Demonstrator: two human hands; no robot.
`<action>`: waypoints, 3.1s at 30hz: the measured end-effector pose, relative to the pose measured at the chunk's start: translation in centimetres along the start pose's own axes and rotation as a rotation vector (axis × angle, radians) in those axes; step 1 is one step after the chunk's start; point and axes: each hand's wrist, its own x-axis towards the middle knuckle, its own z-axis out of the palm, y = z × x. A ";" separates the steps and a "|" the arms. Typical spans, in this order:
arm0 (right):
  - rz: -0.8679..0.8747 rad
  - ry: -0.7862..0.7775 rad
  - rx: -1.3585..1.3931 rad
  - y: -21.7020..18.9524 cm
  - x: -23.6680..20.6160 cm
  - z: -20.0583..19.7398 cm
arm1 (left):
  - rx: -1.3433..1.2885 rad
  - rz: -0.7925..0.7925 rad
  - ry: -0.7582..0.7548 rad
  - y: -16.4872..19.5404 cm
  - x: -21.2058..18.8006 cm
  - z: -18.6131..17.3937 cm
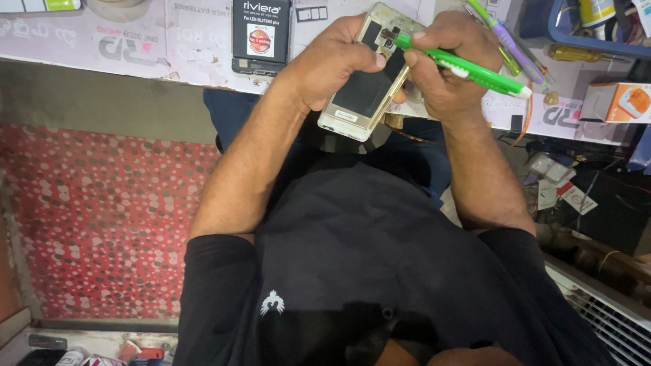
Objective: The person works on a disassembled smartphone, using a green pen-like tool to probe and adjust components on the battery and phone body. They handle the battery and phone casing, occasionally repositioning parts on the cluttered workbench.
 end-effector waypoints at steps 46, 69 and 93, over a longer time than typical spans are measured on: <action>0.031 0.018 -0.066 -0.7 0.3 0.0 | -0.015 0.019 -0.033 0.2 0.1 0.2; 0.043 0.024 -0.019 -0.8 0.3 0.1 | -0.043 -0.004 -0.040 0.2 0.0 0.0; 0.050 0.037 -0.031 -0.6 0.2 0.1 | -0.009 -0.012 -0.014 0.4 0.1 0.3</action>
